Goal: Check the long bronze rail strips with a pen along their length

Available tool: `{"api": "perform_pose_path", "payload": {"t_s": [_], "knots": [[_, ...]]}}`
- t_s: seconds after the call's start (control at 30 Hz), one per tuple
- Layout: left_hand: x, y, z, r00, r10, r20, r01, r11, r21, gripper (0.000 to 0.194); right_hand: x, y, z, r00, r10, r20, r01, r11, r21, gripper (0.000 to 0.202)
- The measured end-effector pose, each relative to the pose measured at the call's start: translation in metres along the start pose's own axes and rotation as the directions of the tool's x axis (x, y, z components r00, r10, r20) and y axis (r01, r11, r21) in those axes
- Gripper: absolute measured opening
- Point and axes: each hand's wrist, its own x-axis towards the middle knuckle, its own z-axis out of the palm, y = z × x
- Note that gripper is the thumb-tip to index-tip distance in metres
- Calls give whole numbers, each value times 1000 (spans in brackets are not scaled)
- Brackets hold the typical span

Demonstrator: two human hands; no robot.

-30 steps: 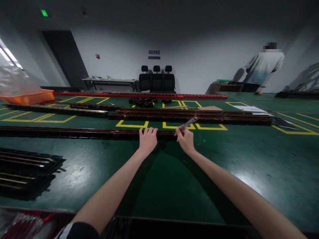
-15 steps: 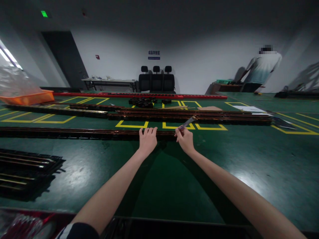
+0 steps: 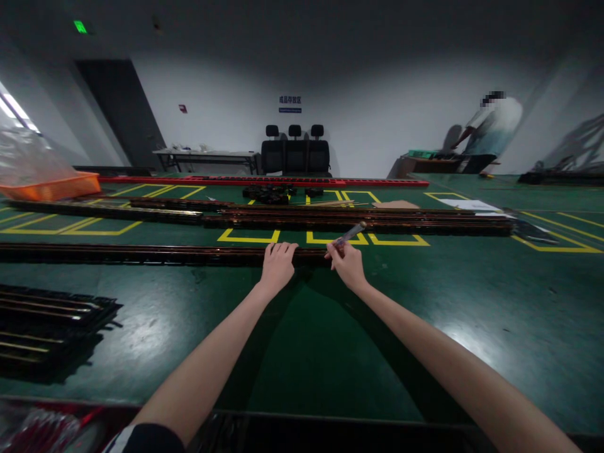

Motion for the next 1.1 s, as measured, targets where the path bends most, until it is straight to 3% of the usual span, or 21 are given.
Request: {"api": "perform_pose_path", "payload": {"t_s": [0.2,0.57,1.1], "knots": [[1,-7,-3,996,40,74,-33,995,-97,41,1,0,0,999,29,-15,-29,999,41,45],[4,0,-6,996,7,93,-9,1000,16,42,0,-1,-1,1000,25,12,-25,1000,11,49],[3,1,-6,998,-1,63,-1,1000,31,38,0,-2,-2,999,30,37,-30,1000,-9,51]]}}
